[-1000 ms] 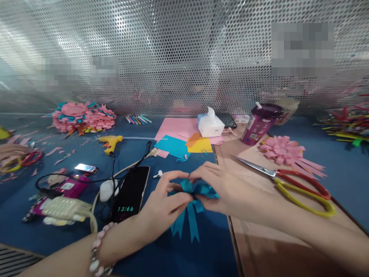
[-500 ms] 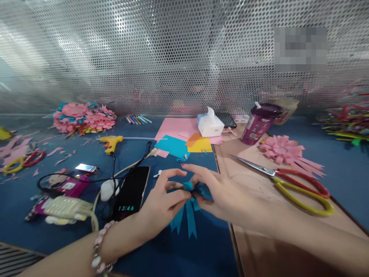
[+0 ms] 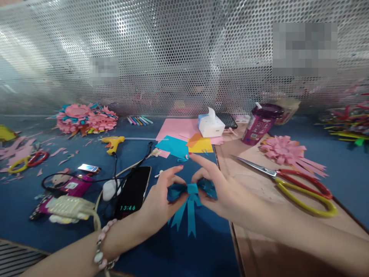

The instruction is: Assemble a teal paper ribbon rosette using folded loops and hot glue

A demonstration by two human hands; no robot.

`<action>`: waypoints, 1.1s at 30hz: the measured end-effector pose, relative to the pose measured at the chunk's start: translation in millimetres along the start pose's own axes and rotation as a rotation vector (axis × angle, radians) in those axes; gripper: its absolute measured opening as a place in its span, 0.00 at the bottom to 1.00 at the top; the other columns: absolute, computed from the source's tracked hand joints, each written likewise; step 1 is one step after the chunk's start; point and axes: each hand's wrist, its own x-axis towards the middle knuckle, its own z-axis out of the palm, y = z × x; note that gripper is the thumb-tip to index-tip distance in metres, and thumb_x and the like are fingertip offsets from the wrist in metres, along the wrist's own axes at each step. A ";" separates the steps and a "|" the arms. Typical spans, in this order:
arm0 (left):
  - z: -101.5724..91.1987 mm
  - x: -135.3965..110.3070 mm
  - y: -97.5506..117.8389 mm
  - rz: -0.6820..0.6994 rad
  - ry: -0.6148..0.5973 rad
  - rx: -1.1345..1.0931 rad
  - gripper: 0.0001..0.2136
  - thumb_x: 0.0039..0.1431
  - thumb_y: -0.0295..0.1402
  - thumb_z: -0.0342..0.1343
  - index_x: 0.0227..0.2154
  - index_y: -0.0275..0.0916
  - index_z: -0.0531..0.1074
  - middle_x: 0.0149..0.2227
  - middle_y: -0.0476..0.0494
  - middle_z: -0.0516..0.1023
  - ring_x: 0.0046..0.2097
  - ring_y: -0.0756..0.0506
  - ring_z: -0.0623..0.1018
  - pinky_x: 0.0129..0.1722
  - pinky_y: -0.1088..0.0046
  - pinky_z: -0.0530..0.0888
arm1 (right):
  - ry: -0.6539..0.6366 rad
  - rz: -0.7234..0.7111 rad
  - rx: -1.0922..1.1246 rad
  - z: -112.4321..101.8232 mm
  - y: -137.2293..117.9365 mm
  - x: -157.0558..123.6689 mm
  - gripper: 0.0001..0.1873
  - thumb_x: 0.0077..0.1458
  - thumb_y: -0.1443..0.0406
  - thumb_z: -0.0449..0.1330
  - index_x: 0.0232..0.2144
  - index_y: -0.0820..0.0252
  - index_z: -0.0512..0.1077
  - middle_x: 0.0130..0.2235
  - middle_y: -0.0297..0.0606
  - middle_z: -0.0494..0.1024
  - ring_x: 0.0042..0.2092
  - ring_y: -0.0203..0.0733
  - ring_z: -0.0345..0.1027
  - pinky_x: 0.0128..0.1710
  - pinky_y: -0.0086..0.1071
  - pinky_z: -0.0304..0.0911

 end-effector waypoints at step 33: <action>-18.2 3.0 27.0 0.156 -0.009 0.173 0.29 0.58 0.36 0.59 0.60 0.46 0.54 0.39 0.47 0.80 0.41 0.46 0.80 0.44 0.70 0.77 | -0.027 0.055 -0.123 -34.4 -40.2 7.3 0.47 0.53 0.74 0.53 0.68 0.50 0.34 0.36 0.34 0.77 0.33 0.38 0.72 0.32 0.30 0.70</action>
